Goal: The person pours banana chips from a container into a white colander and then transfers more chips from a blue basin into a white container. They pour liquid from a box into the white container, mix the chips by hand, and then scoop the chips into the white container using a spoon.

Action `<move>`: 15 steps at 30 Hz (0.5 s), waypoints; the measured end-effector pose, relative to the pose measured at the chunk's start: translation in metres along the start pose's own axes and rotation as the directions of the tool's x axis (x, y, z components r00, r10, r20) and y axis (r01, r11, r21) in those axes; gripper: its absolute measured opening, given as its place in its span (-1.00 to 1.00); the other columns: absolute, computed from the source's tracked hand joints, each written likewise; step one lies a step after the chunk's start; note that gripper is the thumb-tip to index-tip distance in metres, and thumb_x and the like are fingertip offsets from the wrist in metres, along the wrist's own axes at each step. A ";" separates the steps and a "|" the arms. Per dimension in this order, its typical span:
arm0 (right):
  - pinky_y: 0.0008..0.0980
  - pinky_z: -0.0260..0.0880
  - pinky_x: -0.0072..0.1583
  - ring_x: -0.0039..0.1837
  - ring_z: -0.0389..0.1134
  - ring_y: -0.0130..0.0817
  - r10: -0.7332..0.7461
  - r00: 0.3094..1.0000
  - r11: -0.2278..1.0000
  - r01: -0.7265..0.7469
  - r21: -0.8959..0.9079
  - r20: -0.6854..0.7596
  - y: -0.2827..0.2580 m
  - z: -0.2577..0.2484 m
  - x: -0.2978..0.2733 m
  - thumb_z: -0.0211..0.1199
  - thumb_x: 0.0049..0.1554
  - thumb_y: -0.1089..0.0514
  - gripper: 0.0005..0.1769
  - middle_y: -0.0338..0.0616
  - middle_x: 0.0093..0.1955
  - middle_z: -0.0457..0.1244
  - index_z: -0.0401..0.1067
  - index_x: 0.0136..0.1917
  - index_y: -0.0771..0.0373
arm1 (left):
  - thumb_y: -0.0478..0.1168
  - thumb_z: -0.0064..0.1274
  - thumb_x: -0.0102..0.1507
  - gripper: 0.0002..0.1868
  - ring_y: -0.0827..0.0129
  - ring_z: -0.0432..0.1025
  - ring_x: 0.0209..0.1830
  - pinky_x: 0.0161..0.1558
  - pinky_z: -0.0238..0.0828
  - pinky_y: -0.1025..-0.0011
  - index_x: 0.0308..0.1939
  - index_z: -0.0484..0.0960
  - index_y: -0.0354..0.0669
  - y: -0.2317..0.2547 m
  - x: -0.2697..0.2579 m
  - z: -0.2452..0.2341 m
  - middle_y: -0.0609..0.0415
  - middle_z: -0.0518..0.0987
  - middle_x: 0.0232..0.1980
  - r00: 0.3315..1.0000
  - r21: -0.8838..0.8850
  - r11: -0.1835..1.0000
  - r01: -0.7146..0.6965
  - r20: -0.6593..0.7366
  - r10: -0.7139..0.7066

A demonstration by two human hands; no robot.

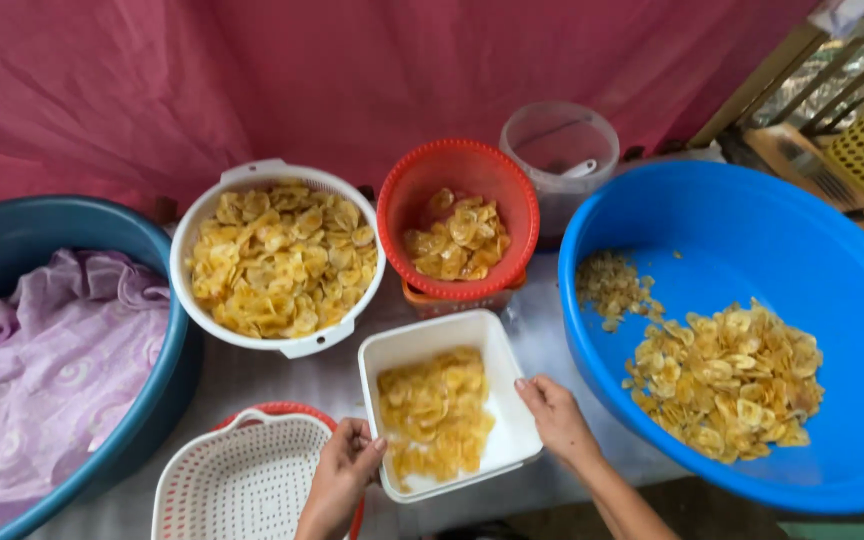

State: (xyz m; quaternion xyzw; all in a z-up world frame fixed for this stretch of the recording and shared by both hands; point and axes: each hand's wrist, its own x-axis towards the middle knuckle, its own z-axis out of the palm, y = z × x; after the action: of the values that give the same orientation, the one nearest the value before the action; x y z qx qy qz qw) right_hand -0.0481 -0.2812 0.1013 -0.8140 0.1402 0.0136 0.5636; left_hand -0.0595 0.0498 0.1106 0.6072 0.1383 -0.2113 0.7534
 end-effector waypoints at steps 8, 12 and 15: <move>-0.40 0.30 -0.19 -0.25 0.23 -0.56 -0.392 0.907 0.920 0.386 -0.067 -0.155 -0.015 -0.035 -0.062 0.10 0.23 0.05 -0.72 -0.27 -0.33 0.25 0.38 -0.08 0.35 | -0.34 0.17 0.24 -0.76 0.48 0.40 -0.23 -0.16 0.38 0.51 -0.07 0.47 -0.29 -0.044 -0.009 -0.006 0.06 0.51 -0.22 0.857 0.123 0.850 -0.512 0.145 0.495; -0.35 0.19 -0.23 -0.28 0.07 -0.48 -0.073 0.997 0.996 0.072 -0.048 -0.022 0.009 -0.012 0.001 0.20 0.27 0.05 -0.63 -0.19 -0.40 0.09 0.33 -0.25 0.36 | -0.28 0.11 0.25 -0.79 0.46 0.39 -0.38 -0.31 0.38 0.44 -0.10 0.48 -0.30 -0.035 0.017 -0.002 0.08 0.48 -0.32 0.997 0.059 0.996 -0.060 0.048 0.057; -0.35 0.17 -0.23 -0.26 0.07 -0.50 -0.030 0.999 1.000 0.030 0.008 0.038 0.011 -0.019 0.001 0.20 0.27 0.05 -0.62 -0.22 -0.38 0.10 0.32 -0.26 0.37 | -0.26 0.11 0.26 -0.77 0.39 0.38 -0.44 -0.36 0.35 0.41 -0.13 0.46 -0.36 -0.025 0.014 0.000 0.02 0.49 -0.36 0.998 0.034 0.999 -0.028 0.053 0.026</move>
State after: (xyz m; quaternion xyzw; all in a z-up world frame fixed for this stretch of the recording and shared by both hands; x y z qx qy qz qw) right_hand -0.0519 -0.3024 0.0982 -0.8134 0.1173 0.0200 0.5694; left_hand -0.0591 0.0432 0.0830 0.6161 0.1065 -0.2193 0.7490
